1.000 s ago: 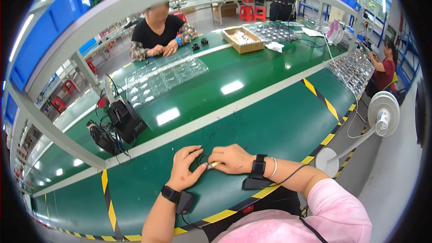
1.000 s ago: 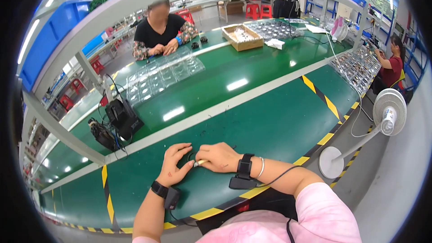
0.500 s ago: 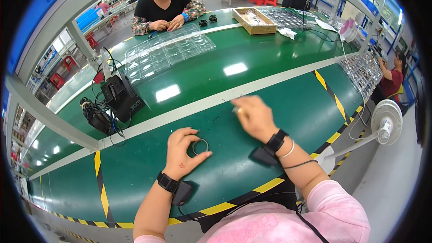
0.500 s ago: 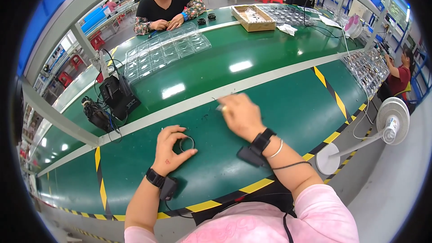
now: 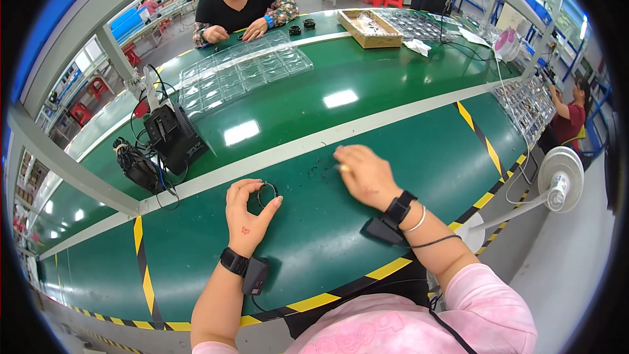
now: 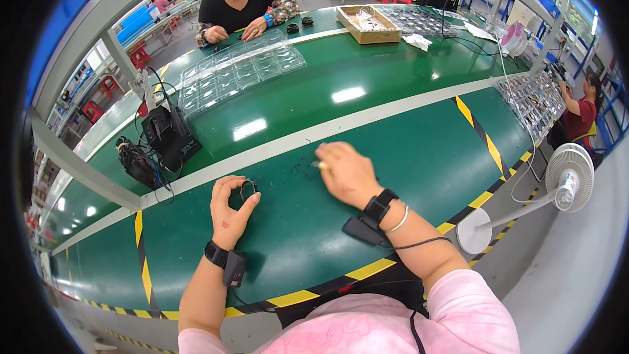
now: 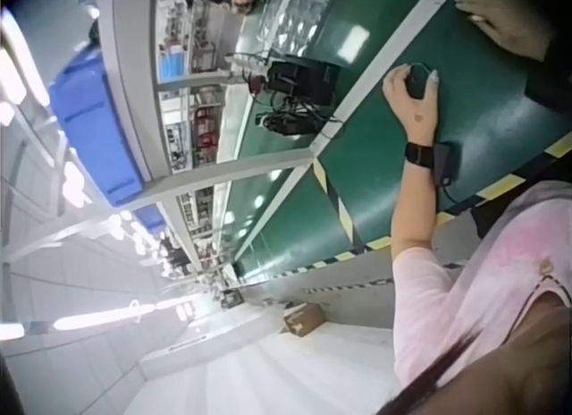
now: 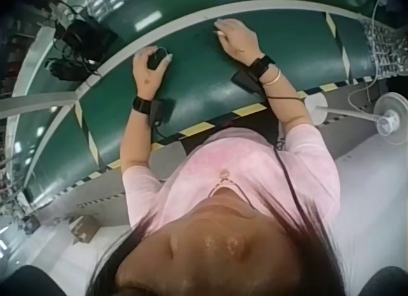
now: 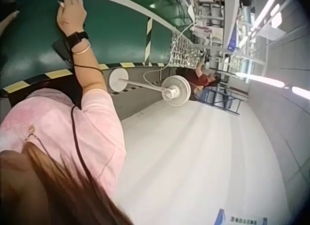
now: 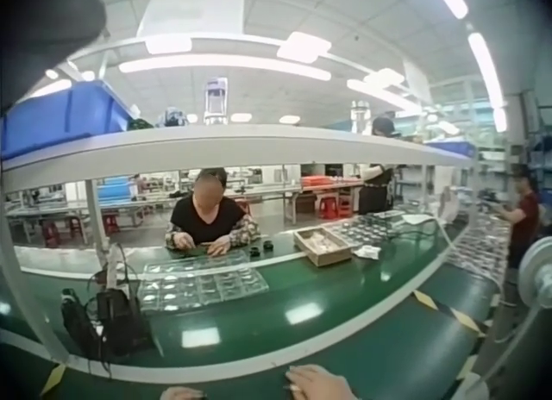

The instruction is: The person scrapes the edges of a watch case with a small blade, turns it over to scrape the other side, and then repeats the process on a watch bezel.

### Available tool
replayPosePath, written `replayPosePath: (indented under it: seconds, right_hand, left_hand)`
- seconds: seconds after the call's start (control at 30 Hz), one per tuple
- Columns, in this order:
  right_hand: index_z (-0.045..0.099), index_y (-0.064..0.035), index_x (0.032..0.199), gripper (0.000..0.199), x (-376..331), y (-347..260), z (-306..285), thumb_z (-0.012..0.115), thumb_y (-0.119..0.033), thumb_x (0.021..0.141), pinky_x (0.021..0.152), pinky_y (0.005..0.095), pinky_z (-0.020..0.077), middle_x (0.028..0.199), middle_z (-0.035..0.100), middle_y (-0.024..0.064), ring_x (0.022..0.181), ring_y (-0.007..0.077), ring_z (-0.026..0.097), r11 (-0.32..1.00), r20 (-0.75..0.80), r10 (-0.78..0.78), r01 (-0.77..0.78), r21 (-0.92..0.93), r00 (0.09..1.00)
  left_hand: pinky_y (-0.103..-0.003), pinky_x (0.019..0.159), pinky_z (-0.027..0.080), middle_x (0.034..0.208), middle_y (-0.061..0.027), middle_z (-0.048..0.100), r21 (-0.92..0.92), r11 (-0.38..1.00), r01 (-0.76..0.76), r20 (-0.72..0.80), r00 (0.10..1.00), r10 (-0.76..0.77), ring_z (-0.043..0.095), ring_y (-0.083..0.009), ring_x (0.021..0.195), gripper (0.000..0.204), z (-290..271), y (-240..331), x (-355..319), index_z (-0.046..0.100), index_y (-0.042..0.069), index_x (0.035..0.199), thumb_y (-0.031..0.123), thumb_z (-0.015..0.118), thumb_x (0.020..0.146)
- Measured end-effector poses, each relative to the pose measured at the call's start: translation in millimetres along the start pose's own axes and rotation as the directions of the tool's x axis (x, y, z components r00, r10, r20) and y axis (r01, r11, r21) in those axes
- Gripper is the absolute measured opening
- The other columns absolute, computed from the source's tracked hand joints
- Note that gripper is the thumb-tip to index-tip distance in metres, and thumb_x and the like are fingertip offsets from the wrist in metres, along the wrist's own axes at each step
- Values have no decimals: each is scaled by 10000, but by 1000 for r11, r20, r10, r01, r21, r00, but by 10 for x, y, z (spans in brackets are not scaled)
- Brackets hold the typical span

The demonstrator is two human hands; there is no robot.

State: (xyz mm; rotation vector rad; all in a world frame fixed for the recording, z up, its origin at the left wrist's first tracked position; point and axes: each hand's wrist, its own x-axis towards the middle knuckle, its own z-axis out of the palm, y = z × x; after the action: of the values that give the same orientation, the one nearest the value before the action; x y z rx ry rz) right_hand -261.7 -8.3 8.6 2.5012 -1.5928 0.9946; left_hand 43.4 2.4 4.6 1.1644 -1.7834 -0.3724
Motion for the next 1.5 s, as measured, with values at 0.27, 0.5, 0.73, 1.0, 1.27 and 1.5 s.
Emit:
replayPosePath:
  seconds: [0.27, 0.5, 0.73, 1.0, 1.27, 1.5]
  right_hand:
    - [660, -6, 1312, 396, -146, -89, -76, 658, -80, 923, 984, 436, 589, 1327, 694, 206, 1243, 355, 665, 955, 126, 114, -74, -287, 985]
    - [630, 12, 1354, 436, -130, -230, -95, 661, -82, 929, 1033, 427, 567, 1398, 654, 223, 1296, 357, 639, 992, 126, -28, 44, -121, 992]
    - [631, 3, 1360, 426, -29, 495, -35, 654, -82, 943, 1054, 419, 559, 1421, 645, 205, 1321, 352, 624, 938, -51, 207, -213, -273, 977]
    - [639, -34, 1365, 415, 51, 78, 57, 643, -75, 952, 1056, 419, 557, 1424, 653, 163, 1319, 338, 625, 972, 190, -207, 180, 153, 960]
    - [656, -75, 1359, 406, 152, 248, 162, 625, -53, 954, 1051, 421, 554, 1385, 681, 131, 1305, 333, 634, 993, -17, 46, -48, -110, 999]
    - [647, -61, 1366, 412, 232, 46, 117, 626, -53, 954, 1049, 420, 554, 1388, 671, 139, 1310, 339, 624, 989, 161, -34, 10, 145, 986]
  left_hand:
    - [-394, 1007, 502, 1194, -125, 681, -6, 1000, 24, 9, 1000, -24, 648, -299, 1131, 348, -12, 9, -9, 684, 29, 1067, 141, 876, 799]
    - [-396, 1013, 499, 1193, -126, 681, -11, 1000, 25, 27, 999, -25, 645, -300, 1134, 358, -18, 21, 0, 683, 31, 1074, 133, 877, 791]
    - [-395, 1013, 498, 1191, -129, 680, -22, 1000, 13, 41, 999, -12, 644, -304, 1132, 372, 5, 47, 21, 683, 34, 1080, 136, 881, 783]
    - [-399, 1007, 501, 1192, -130, 680, 5, 1000, -19, 67, 998, 19, 634, -306, 1139, 396, -3, 57, -4, 683, 36, 1084, 158, 895, 773]
    - [-409, 990, 506, 1187, -126, 676, -5, 999, -45, 83, 996, 46, 622, -309, 1128, 419, 26, 40, -1, 678, 35, 1073, 188, 914, 763]
    - [-412, 996, 503, 1179, -123, 673, -6, 998, -66, 87, 994, 66, 621, -312, 1130, 435, 39, 25, -20, 674, 33, 1068, 212, 923, 760]
